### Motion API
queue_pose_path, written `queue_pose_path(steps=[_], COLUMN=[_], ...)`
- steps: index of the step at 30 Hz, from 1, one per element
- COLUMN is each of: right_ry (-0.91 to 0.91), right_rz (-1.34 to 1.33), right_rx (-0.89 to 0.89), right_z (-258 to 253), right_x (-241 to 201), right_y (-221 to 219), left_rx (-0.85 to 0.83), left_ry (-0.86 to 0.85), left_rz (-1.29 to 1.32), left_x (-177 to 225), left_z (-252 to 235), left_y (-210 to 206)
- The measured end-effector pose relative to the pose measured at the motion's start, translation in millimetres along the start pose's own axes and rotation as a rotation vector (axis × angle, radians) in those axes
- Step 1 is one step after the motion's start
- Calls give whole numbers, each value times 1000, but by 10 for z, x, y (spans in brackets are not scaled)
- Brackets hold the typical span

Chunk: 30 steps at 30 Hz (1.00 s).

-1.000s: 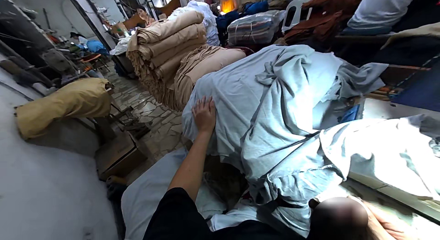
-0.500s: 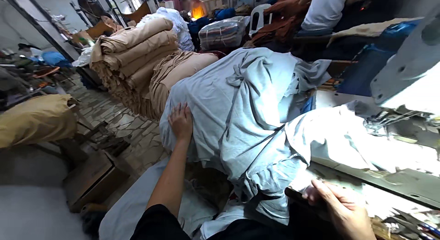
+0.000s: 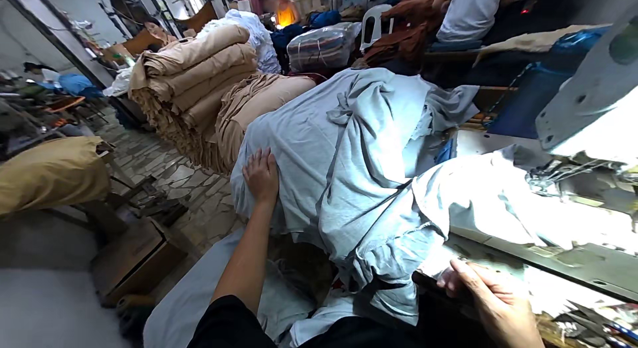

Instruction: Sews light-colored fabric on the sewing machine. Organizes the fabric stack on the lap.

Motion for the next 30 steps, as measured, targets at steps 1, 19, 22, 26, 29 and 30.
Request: queue_pose_path(steps=[1,19,22,26,29,30], right_ry=[-2,-46,-43,-27,-1,7], right_rz=[4,10,10,10,11,18], right_rx=[2,4,4,2,0,-1], right_z=[0,16,9,15,16,15], right_x=[0,-2,-8,-2,9,11], right_y=[0,2,-4,1,8,13], left_rx=[2,-32,-25,5,11,8], left_ry=[1,-9,-17,-4,-5,-4], left_rz=[0,3,1,5,1,1], left_x=[1,24,24,-8,-11,-8], left_z=[-1,32,38,19,19,19], left_y=[0,43,54,4,-6,-6])
Point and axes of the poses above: each hand's wrist, its own z-axis away from the middle knuckle, its own y-axis out of the back of the hand, x = y × z, the point moved 4 cm from there along -z, towards the middle knuckle, and after that the axes turned 13 degrees about -z, right-handed, at the moved point
